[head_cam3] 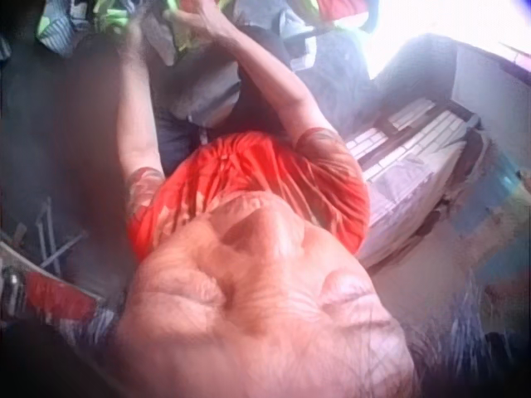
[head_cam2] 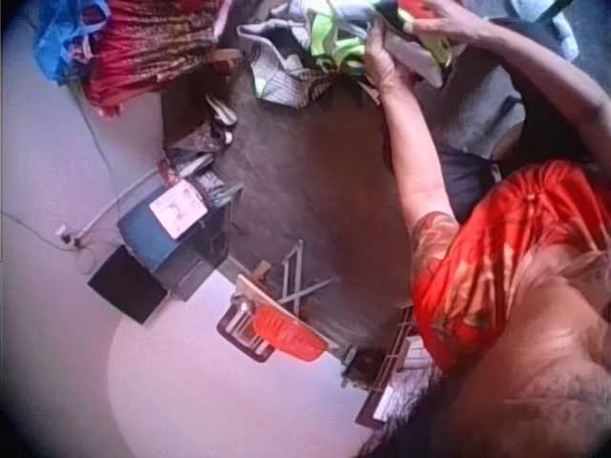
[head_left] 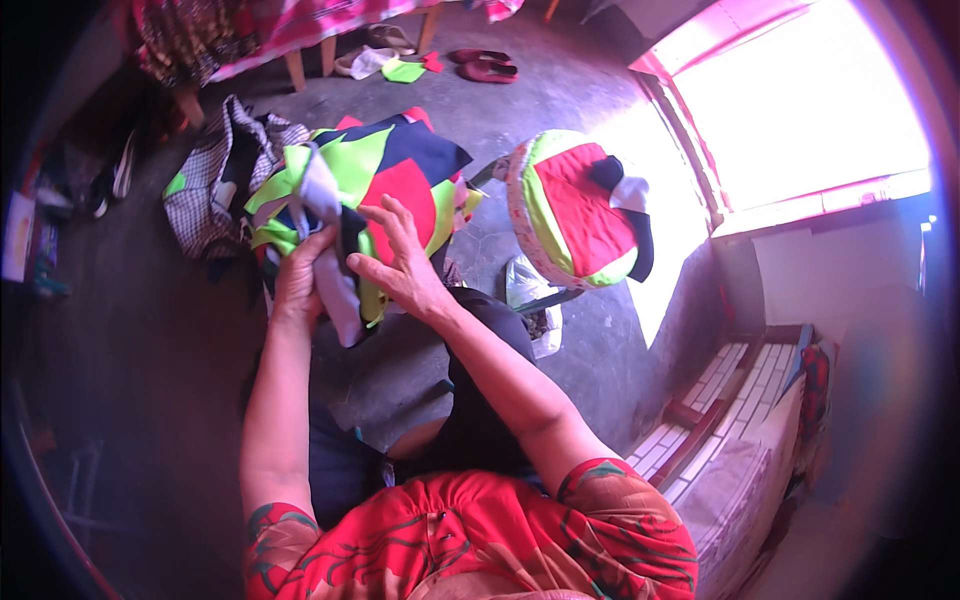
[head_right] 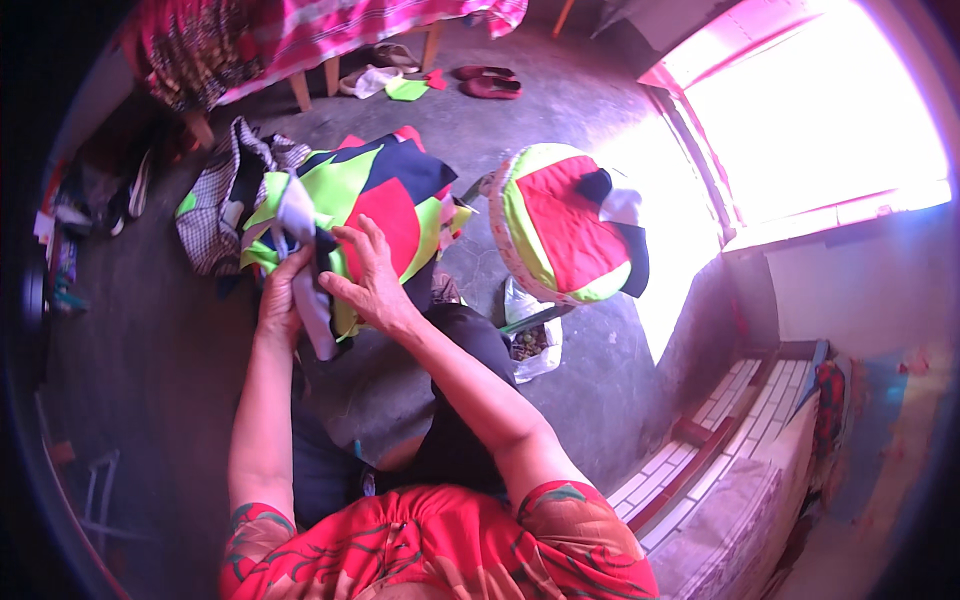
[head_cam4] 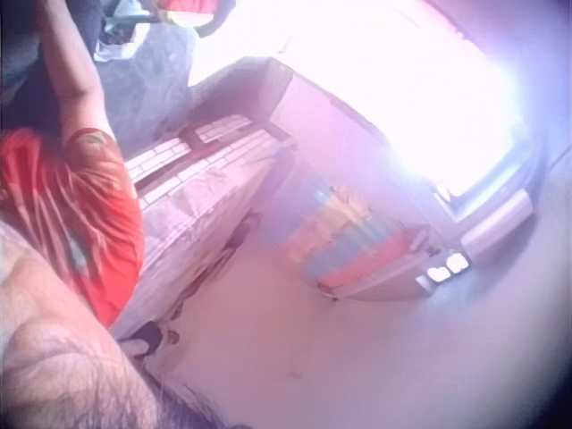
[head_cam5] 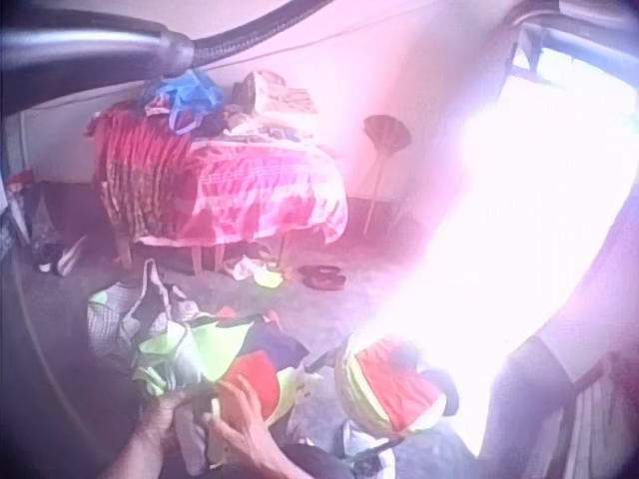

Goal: The person sits on the floor and folds multiple pieces of colorful fabric by hand. They pick up each piece, fold it, and place it into a growing stack on their lap.

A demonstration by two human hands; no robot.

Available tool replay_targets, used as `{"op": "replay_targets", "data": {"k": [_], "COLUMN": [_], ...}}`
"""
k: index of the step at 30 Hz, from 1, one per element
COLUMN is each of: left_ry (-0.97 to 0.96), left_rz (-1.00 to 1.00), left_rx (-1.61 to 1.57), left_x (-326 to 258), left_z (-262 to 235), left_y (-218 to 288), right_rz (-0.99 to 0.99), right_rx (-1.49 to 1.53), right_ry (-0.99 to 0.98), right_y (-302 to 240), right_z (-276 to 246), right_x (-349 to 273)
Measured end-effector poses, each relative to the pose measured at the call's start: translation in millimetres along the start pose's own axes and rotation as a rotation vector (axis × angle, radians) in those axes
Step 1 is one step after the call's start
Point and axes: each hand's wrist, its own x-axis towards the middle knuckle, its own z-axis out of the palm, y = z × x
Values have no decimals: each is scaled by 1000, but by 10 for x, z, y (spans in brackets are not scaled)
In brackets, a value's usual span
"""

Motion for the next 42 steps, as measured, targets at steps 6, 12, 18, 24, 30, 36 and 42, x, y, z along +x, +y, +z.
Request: {"op": "replay_targets", "data": {"k": [6, 12, 18, 24, 30, 36, 42], "left_ry": [-29, -67, 115, 371, 322, 291, 274], "left_rz": [72, 59, 14, 72, 70, 67, 48], "left_rx": [5, 74, 146, 320, 303, 278, 288], "left_x": [-76, -38, 136, 246, 261, 250, 80], "left_z": [77, 97, -146, -247, -220, -230, -71], "left_y": [101, 27, -45, -97, -115, -154, -99], "right_rz": [-204, 235, 425, 584, 230, -198, -104], "right_rx": [-307, -1055, -900, -978, -290, 105, 602], "right_ry": [463, 860, 674, 754, 1109, 993, 840], "right_y": [-98, 857, 1780, 1869, 1499, 755, -323], "right_z": [-1211, -3132, -3675, -3720, -3689, -3599, -2466], "right_x": [-21, -298, -505, -364, -465, -446, 69]}}
